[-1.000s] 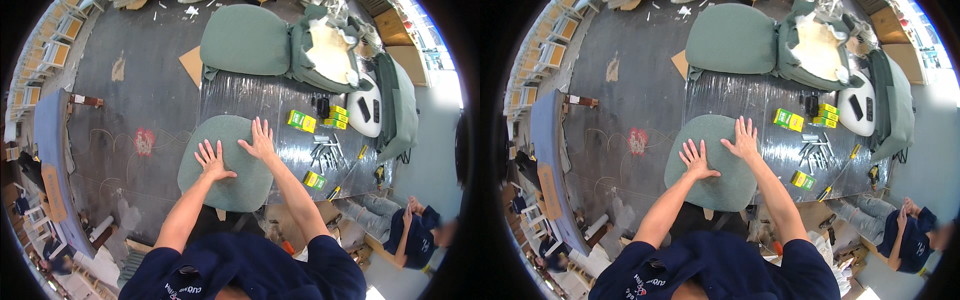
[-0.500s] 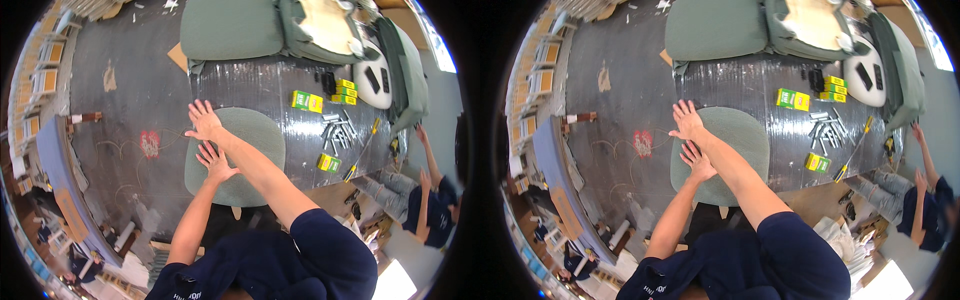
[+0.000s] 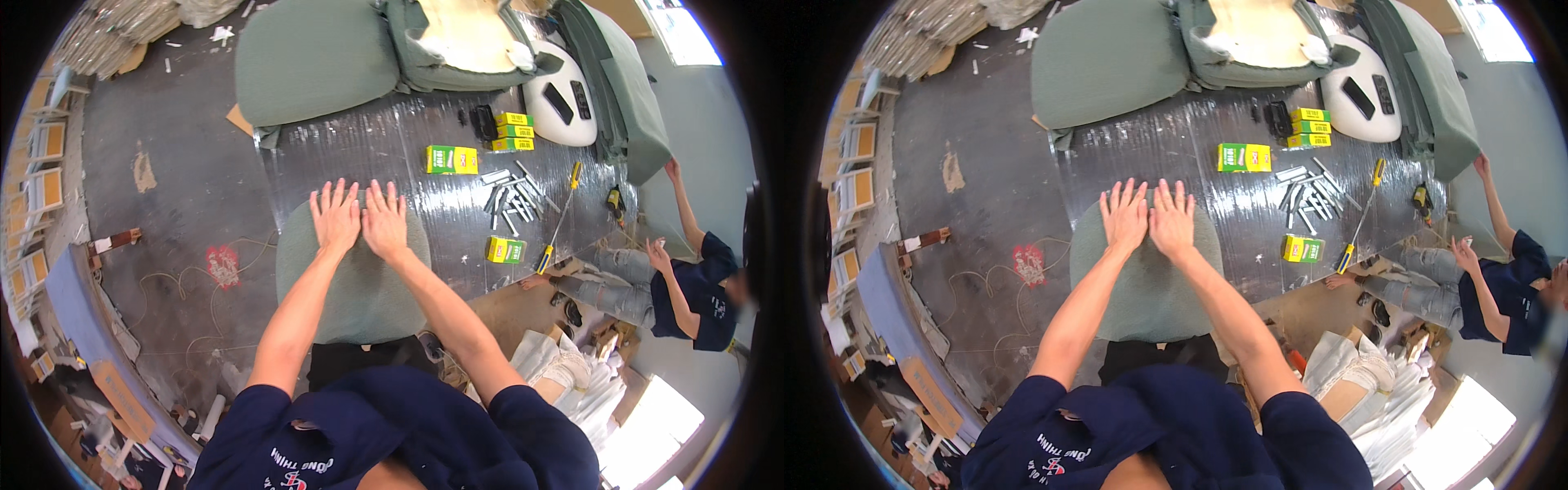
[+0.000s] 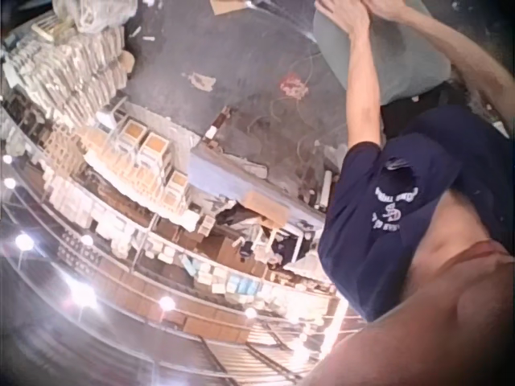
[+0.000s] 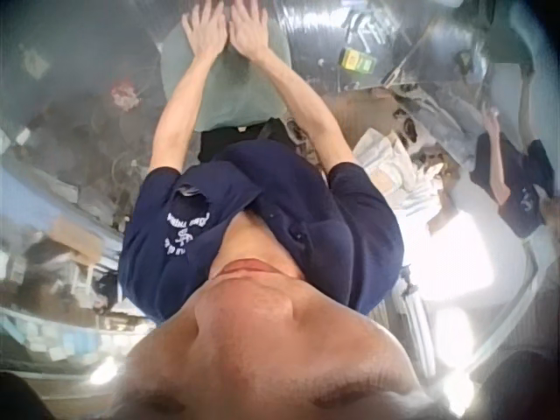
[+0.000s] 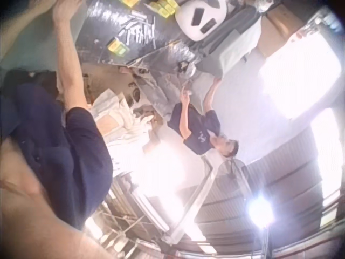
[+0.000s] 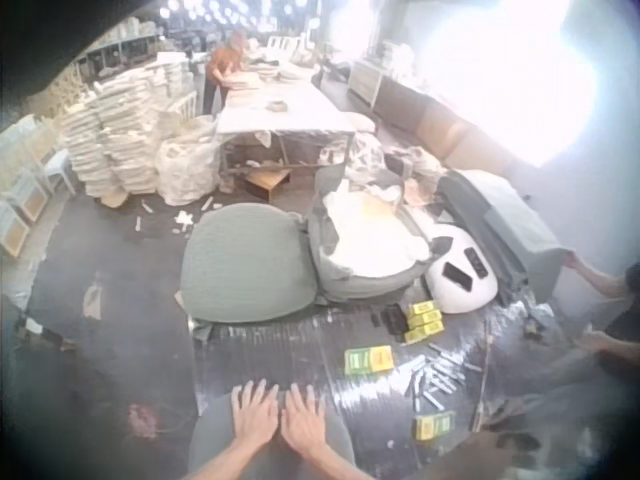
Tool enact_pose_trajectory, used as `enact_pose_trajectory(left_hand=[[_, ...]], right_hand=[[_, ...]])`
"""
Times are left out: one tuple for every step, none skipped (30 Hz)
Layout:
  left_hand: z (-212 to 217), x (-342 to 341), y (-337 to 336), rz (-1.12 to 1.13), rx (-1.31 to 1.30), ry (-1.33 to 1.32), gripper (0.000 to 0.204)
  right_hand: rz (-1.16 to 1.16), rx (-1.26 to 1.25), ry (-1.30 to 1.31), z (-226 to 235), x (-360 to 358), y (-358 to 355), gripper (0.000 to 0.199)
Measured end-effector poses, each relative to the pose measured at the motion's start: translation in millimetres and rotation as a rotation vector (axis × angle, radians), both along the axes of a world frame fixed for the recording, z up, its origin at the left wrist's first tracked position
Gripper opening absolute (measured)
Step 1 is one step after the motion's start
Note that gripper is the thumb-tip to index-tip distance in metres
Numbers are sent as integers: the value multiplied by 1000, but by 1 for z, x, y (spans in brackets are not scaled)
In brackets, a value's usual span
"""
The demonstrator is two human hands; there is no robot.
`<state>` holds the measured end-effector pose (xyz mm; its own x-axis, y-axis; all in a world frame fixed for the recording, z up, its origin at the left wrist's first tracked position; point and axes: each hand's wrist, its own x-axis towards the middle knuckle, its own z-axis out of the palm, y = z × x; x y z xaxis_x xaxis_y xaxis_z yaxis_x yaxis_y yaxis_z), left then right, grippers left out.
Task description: The person uses a pneumatic staple gun to attach green fabric to the underside of a chair seat base. They repeatedly pull the fabric taut and drive staples into the wooden frame. The person also handles white foam padding and stacks finished green seat cushions on a nearby table.
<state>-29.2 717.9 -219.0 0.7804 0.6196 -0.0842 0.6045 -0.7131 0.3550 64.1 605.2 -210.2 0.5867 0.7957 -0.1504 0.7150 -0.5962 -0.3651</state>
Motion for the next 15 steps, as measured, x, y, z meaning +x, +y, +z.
enact_pose_trajectory(left_hand=[[-2, 2, 1, -18, 14, 7, 49], [-3, 2, 3, -31, 29, 14, 49], [-1, 2, 3, -51, 44, 26, 49], [-1, 5, 5, -52, 56, 35, 49], [-1, 7, 5, -59, 45, 54, 49], [-2, 12, 8, -64, 44, 66, 49], [0, 15, 11, -60, 45, 78, 49], [2, 17, 13, -75, 56, 110, 50], [3, 17, 16, -102, 20, 83, 50], [0, 14, 22, -119, -13, 57, 51], [-3, 7, 29, -135, -46, 30, 51], [3, -1, 45, -237, -143, -15, 52], [-1, -21, 58, -116, -156, 9, 53], [-7, -45, 69, 8, -171, 40, 54], [-14, -66, 74, 144, -185, 77, 55]], right_hand=[[-10, 22, -2, -1, -5, 0, 60], [-5, 22, -8, -3, -3, 1, 60], [-7, 22, -8, -1, -3, 2, 60], [4, 12, 1, -2, 0, 6, 60], [18, 4, 12, -4, 4, 9, 60], [35, 4, 15, -5, 12, 14, 60], [71, 15, 15, -8, 18, 17, 60], [109, 26, 15, -11, 25, 17, 60], [146, 38, 14, -12, 32, 16, 60], [214, 62, 34, -13, 43, 17, 62], [234, 110, 122, -12, 48, 12, 65], [201, 96, 78, -6, 52, 6, 68], [174, 76, 44, 0, 51, -2, 71], [56, 51, 64, 3, 47, -14, 73], [-51, 22, 88, 1, 43, -24, 76]])
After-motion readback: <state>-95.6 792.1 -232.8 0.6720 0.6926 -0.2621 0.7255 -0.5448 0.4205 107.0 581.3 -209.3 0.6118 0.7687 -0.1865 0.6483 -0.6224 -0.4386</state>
